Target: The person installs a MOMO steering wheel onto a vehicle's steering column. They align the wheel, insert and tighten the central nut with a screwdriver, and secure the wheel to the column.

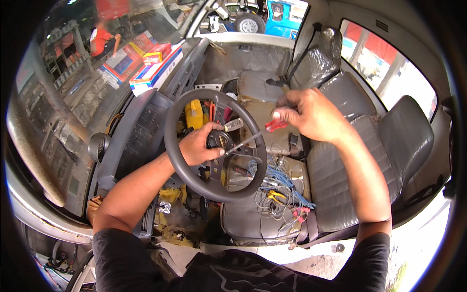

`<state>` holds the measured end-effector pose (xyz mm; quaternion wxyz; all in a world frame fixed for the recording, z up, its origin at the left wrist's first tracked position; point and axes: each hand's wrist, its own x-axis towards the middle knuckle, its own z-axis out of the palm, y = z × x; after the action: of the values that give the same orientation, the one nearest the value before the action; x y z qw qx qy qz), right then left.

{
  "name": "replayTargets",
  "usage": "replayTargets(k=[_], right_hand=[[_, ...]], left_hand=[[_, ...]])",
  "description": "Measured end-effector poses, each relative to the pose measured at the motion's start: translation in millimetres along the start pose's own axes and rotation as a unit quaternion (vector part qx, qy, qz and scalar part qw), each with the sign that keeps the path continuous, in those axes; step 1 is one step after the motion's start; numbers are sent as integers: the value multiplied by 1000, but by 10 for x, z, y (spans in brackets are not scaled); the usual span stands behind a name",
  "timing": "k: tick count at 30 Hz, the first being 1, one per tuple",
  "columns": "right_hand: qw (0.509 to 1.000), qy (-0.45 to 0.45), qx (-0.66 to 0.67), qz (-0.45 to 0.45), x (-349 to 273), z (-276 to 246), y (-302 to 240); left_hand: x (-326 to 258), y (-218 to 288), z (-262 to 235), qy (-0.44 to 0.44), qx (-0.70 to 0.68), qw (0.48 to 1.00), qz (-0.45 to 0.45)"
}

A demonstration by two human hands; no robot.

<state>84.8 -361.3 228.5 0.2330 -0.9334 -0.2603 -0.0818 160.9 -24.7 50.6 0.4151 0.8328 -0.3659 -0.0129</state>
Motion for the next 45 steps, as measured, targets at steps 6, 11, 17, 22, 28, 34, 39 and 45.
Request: replayTargets(k=[6, 11, 17, 22, 28, 34, 39, 45], right_hand=[[999, 18, -50, 0, 0, 36, 86], [993, 57, 8, -101, -36, 63, 105], [994, 60, 79, -37, -67, 37, 15], [979, 173, 81, 70, 7, 317, -110], [952, 185, 231, 82, -19, 375, -156], [913, 364, 168, 82, -3, 567, -88], [814, 433, 385, 40, -681, 397, 382], [912, -244, -31, 328, -1515, 2684, 1124]], left_hand=[[-10, 11, -9, -8, 3, 1000, -14], [13, 21, 7, -13, -25, 999, -24], [39, 13, 7, 0, 12, 1000, -10], [37, -22, 16, -1, -2, 1000, -5], [27, 10, 6, 1, 4, 1000, -17], [52, 39, 3, 0, 13, 1000, -7], [31, 29, 11, 3, 4, 1000, -10], [44, 45, -17, -24, -24, 999, -39]])
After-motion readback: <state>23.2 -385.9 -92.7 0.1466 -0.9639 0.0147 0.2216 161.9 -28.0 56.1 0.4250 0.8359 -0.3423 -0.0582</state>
